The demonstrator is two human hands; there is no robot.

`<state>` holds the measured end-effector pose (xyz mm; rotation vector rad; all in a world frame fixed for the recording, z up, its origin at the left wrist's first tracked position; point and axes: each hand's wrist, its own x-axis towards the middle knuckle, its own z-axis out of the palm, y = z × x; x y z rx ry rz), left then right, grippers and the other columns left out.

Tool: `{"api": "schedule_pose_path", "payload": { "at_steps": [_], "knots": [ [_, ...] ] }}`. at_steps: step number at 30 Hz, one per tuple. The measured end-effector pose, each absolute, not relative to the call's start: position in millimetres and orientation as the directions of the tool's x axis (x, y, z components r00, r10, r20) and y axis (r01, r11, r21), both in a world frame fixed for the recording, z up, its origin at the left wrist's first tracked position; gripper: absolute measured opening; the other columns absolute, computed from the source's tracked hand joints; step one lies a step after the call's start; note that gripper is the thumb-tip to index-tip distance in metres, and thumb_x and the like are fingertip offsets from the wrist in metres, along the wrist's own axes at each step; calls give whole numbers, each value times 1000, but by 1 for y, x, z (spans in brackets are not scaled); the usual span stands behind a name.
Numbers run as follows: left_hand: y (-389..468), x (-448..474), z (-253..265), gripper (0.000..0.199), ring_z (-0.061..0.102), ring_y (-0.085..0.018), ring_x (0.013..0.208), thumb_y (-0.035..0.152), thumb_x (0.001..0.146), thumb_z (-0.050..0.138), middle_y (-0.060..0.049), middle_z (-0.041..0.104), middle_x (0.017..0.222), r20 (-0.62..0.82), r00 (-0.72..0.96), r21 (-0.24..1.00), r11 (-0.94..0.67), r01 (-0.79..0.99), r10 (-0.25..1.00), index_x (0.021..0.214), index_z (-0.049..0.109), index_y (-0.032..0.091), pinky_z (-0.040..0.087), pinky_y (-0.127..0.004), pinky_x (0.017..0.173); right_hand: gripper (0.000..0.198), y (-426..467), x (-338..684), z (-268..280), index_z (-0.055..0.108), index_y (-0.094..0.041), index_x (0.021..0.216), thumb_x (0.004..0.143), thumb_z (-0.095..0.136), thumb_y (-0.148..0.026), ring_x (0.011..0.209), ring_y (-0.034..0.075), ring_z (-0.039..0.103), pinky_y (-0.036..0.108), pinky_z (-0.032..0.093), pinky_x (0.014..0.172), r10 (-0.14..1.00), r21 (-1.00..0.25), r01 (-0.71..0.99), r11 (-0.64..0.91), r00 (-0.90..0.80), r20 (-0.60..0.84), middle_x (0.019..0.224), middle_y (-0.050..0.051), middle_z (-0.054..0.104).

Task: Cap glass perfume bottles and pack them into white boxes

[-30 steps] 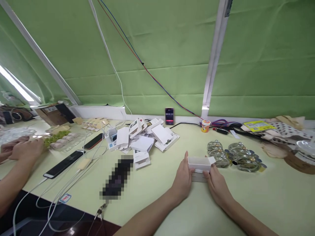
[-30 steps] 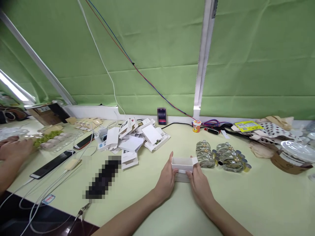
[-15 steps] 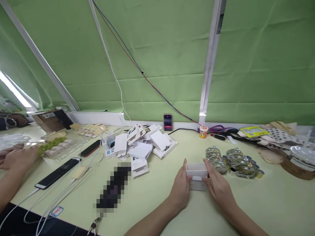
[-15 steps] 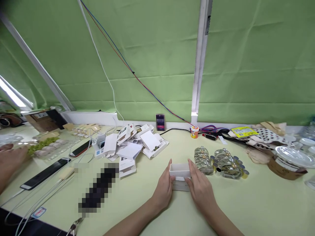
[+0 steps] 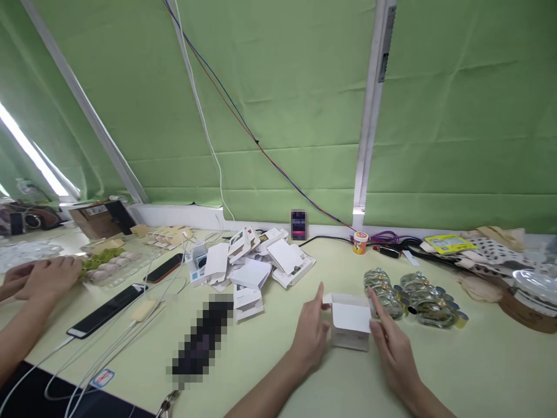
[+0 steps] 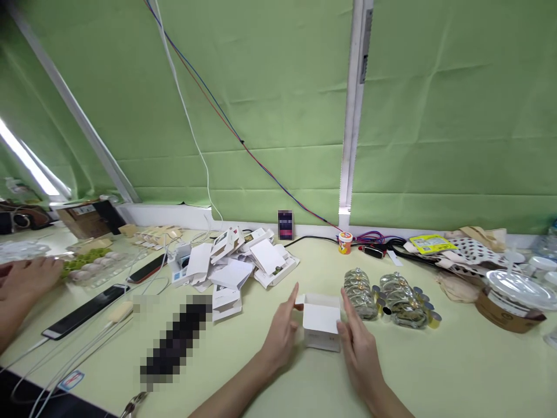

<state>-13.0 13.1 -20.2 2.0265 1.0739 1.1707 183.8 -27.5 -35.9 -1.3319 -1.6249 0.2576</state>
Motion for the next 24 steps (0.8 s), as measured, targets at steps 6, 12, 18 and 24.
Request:
{"api": "schedule_pose_path", "payload": {
  "at_steps": [6, 12, 18, 24],
  "knots": [
    [66, -56, 27, 46, 54, -23, 107, 44, 96, 26, -12, 57, 116, 421, -108, 561, -165, 811, 900, 129, 39, 14, 43, -35, 89, 44, -23, 203, -33, 44, -23, 134, 97, 29, -43, 129, 31, 42, 50, 35, 104, 730, -652, 577, 491, 135, 670, 136, 10, 50],
    [123, -78, 52, 38, 57, -35, 104, 17, 83, 45, -22, 65, 99, 310, -226, 418, 81, 905, 924, 119, 42, 4, 41, -43, 83, 37, -19, 200, -36, 51, -23, 121, 97, 32, -43, 121, 33, 46, 51, 40, 94, 690, -646, 588, 486, 195, 697, 124, 12, 52],
    [130, -79, 51, 41, 66, -30, 84, 3, 78, 36, -17, 69, 86, 251, -261, 384, 152, 911, 932, 119, 38, 6, 42, -34, 67, 36, -20, 190, -37, 53, -24, 118, 96, 32, -45, 113, 32, 51, 44, 50, 79, 683, -686, 517, 512, 240, 690, 122, 13, 51],
    [114, -89, 62, 32, 66, -32, 77, 4, 85, 27, -15, 67, 78, 373, -265, 354, 128, 927, 889, 115, 38, 9, 40, -35, 63, 35, -21, 185, -34, 53, -25, 118, 96, 34, -44, 113, 31, 50, 41, 51, 78, 678, -675, 501, 542, 214, 704, 120, 13, 51]
  ]
}}
